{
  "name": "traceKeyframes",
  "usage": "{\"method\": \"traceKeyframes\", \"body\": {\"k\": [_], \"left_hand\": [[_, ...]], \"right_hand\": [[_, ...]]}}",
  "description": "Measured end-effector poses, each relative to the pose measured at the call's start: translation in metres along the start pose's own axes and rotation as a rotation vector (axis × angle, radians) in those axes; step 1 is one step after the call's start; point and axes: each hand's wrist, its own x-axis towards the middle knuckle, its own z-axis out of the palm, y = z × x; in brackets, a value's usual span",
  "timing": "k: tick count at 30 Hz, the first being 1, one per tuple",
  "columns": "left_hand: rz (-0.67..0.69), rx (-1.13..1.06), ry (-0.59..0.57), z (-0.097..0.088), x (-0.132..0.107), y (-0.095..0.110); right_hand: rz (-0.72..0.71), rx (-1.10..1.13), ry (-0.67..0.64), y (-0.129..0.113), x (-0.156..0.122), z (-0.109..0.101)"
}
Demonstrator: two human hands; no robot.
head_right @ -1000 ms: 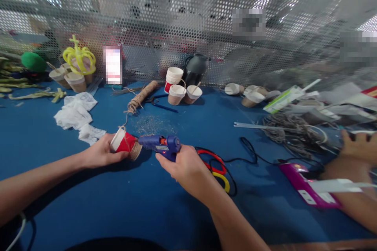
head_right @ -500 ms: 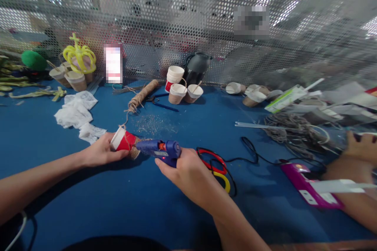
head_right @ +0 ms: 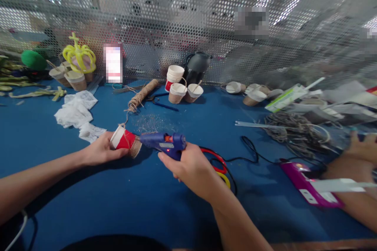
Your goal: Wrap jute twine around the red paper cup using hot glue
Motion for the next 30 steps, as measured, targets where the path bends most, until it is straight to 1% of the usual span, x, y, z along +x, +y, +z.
{"method": "traceKeyframes", "body": {"k": [2,4,6,8,11,13,16,19,22,24,27,28,30], "left_hand": [[-0.001,0.000,0.027,-0.001,0.000,0.003],[-0.010,-0.002,0.049,-0.001,0.001,0.004],[-0.024,0.003,0.067,-0.001,0.001,0.005],[-0.030,0.001,0.072,-0.001,0.000,0.006],[-0.024,-0.013,0.074,-0.001,0.000,0.005],[-0.014,-0.009,0.080,-0.001,0.000,0.005],[-0.004,-0.011,0.089,0.000,0.000,0.005],[-0.004,-0.020,0.085,0.000,0.000,0.007],[-0.003,-0.017,0.079,0.000,0.001,0.007],[0.000,-0.012,0.076,0.000,0.001,0.006],[0.010,0.001,0.067,0.001,0.001,0.005],[0.012,0.009,0.059,0.001,0.000,0.005],[0.014,0.028,0.044,0.002,-0.001,0.005]], "right_hand": [[-0.019,0.133,-0.012,0.005,0.004,-0.004],[-0.043,0.262,0.030,0.011,0.010,-0.009],[-0.028,0.318,0.109,0.019,0.018,-0.015],[-0.001,0.360,0.160,0.027,0.028,-0.020],[0.028,0.426,0.160,0.034,0.048,-0.024],[0.083,0.383,0.150,0.036,0.062,-0.024],[0.149,0.241,0.178,0.040,0.083,-0.020],[0.177,0.137,0.207,0.045,0.101,-0.016],[0.169,0.016,0.234,0.048,0.109,-0.014],[0.126,-0.065,0.282,0.043,0.108,-0.015],[0.013,-0.152,0.372,0.024,0.096,-0.014],[-0.028,-0.166,0.380,0.015,0.091,-0.011],[-0.137,-0.167,0.323,-0.005,0.079,-0.001]]}}
